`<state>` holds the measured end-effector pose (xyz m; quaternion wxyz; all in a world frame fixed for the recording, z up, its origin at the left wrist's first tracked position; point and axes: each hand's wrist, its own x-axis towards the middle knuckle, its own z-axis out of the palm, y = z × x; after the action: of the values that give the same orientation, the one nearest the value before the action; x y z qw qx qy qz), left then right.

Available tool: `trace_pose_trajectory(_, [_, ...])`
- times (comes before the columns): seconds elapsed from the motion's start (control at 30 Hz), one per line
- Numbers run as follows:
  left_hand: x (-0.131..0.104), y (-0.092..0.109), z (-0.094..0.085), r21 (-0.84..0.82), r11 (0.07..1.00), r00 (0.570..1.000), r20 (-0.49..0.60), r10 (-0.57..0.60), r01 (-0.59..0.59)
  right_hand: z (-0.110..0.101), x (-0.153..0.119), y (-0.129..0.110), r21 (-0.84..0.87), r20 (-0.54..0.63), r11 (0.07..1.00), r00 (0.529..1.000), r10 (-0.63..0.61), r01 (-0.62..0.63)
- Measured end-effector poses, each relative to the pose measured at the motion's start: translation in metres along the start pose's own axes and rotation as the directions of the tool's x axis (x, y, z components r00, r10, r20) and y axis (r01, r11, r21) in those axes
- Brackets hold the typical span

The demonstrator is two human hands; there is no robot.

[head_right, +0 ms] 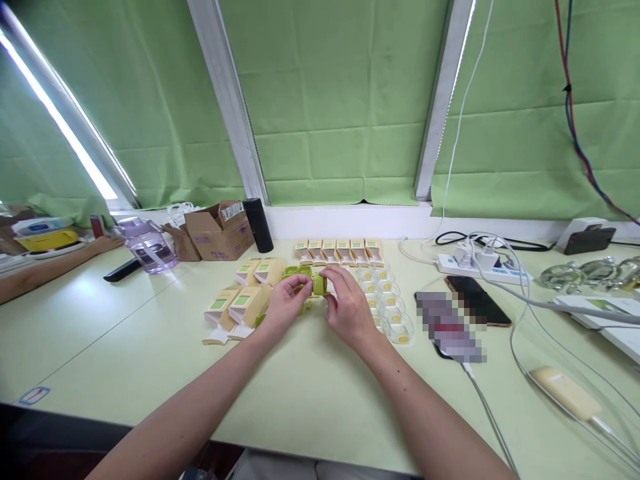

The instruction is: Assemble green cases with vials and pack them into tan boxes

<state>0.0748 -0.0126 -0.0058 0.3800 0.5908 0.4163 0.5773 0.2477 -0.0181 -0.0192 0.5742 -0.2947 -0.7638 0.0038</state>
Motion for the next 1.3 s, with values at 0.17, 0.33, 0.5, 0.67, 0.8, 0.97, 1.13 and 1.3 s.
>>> trace_pose_trajectory(0.17, [-0.0007,-0.001,0.0,-0.022,1.0,1.0,-0.004,-0.01,0.01,0.0005,0.0008,0.0003,0.004,-0.006,1.0,1.0,-0.003,0.003])
trace_pose_trajectory(0.33, [-0.0001,-0.0034,-0.0009,-0.037,0.999,1.0,-0.011,-0.022,0.022,-0.0001,0.0015,0.001,0.011,-0.022,1.0,1.0,0.004,-0.003])
trace_pose_trajectory(0.5, [-0.0003,-0.0014,-0.0013,-0.042,0.998,0.999,-0.02,-0.041,0.04,-0.0006,0.0014,0.001,0.016,-0.023,1.0,1.0,0.013,-0.013])
trace_pose_trajectory(0.67, [-0.0008,0.0005,-0.0013,-0.053,0.997,0.998,-0.028,-0.055,0.053,-0.0008,0.002,-0.0002,0.012,-0.029,1.0,1.0,0.012,-0.012])
trace_pose_trajectory(0.8, [-0.0005,0.0006,-0.0014,-0.064,0.997,0.998,-0.031,-0.048,0.046,-0.001,0.0029,-0.0004,0.009,-0.034,1.0,0.999,0.012,-0.012])
trace_pose_trajectory(0.97, [-0.0005,0.0022,-0.0013,-0.065,0.996,0.998,-0.027,-0.055,0.053,-0.0011,0.0024,0.0001,0.004,-0.027,1.0,0.999,0.024,-0.024])
trace_pose_trajectory(1.13, [-0.0008,0.0022,-0.0014,-0.072,0.996,0.998,-0.021,-0.057,0.055,-0.0016,0.0022,-0.0007,0.01,-0.032,1.0,0.999,0.027,-0.026])
trace_pose_trajectory(1.3, [-0.0013,0.0029,-0.0025,-0.065,0.996,0.998,-0.026,-0.056,0.054,-0.0017,0.0025,0.0006,0.016,-0.035,0.999,0.999,0.036,-0.035])
